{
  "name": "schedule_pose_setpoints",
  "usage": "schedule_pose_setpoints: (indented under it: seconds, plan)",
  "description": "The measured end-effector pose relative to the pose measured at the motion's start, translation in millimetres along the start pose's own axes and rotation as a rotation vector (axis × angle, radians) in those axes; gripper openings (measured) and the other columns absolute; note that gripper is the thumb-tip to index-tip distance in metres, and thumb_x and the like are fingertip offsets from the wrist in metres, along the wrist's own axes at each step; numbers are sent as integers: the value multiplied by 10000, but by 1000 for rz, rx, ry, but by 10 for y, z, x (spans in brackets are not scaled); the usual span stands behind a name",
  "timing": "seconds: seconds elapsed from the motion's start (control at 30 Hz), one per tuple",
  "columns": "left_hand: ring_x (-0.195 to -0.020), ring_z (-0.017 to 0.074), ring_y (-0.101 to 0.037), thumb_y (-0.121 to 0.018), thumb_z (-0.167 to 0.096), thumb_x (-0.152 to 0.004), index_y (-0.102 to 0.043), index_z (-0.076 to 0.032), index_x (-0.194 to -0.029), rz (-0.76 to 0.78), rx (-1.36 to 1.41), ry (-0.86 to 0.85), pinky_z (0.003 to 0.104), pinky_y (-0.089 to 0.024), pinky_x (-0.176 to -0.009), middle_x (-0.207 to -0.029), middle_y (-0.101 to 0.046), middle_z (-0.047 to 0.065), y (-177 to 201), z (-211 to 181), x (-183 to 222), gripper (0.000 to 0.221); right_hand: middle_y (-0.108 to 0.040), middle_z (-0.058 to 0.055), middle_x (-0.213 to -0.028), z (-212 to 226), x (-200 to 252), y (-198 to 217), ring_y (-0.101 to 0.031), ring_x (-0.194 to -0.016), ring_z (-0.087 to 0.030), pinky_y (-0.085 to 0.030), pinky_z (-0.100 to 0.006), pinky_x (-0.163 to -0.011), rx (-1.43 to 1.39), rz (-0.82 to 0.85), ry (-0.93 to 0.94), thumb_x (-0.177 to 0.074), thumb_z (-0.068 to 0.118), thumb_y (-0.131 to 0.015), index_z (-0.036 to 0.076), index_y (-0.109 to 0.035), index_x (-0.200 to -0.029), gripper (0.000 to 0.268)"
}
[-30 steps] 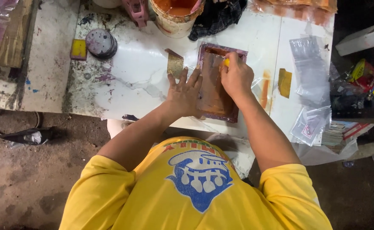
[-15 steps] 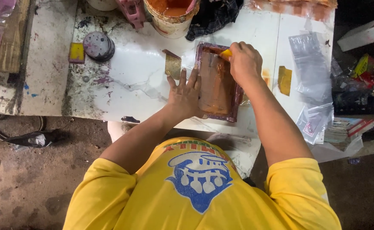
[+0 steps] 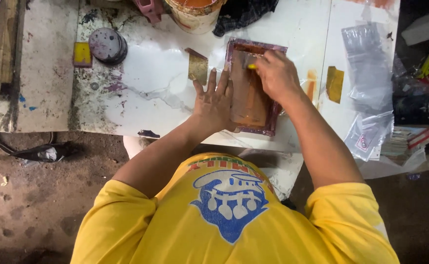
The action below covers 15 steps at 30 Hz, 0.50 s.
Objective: Spreading ink or emulsion onto a screen printing frame using a small sponge to prepare it for printing.
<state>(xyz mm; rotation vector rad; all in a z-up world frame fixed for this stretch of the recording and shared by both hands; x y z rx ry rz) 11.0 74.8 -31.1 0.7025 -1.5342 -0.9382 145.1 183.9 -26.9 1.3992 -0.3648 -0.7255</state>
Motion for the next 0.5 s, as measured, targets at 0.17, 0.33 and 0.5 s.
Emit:
schedule_pose_setpoints:
  seconds: [0.17,0.33,0.5]
  plan:
    - [-1522,449,-143,-754,-774,-670,-250,-49,-1592,-83,45,-25,752,-255,-1047,-1691,-78,190,88,-30,123,1277,-515,-62,-851,281,445,-71,-595,-828,-342,-514,-440,-695,-18,-122,174,-1031,181,-578,112,-605,-867,180]
    - [-1520,452,-137,-773,-755,-661,-244,-45,-1594,-73,47,-26,755,-254,-1053,-1689,-77,195,98,-26,118,1287,-491,-42,-856,448,976,-387,-589,-821,-321,-518,-428,-690,-51,-114,183,-1003,178,-535,123,-606,-891,144]
    - [-1514,452,-153,-793,-750,-647,-266,-41,-1586,-98,55,-34,765,-244,-1063,-1686,-102,197,55,-33,125,1289,-516,-51,-874,667,1127,-271,-621,-848,-321,-550,-428,-732,53,-122,64,-877,156,-651,135,-609,-941,79]
Point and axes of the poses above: each hand's wrist, its own x-axis away from the middle knuckle, its own y-axis out of the back of the hand, z = x × y, the point moved 7 cm from there along -x, towards the middle knuckle
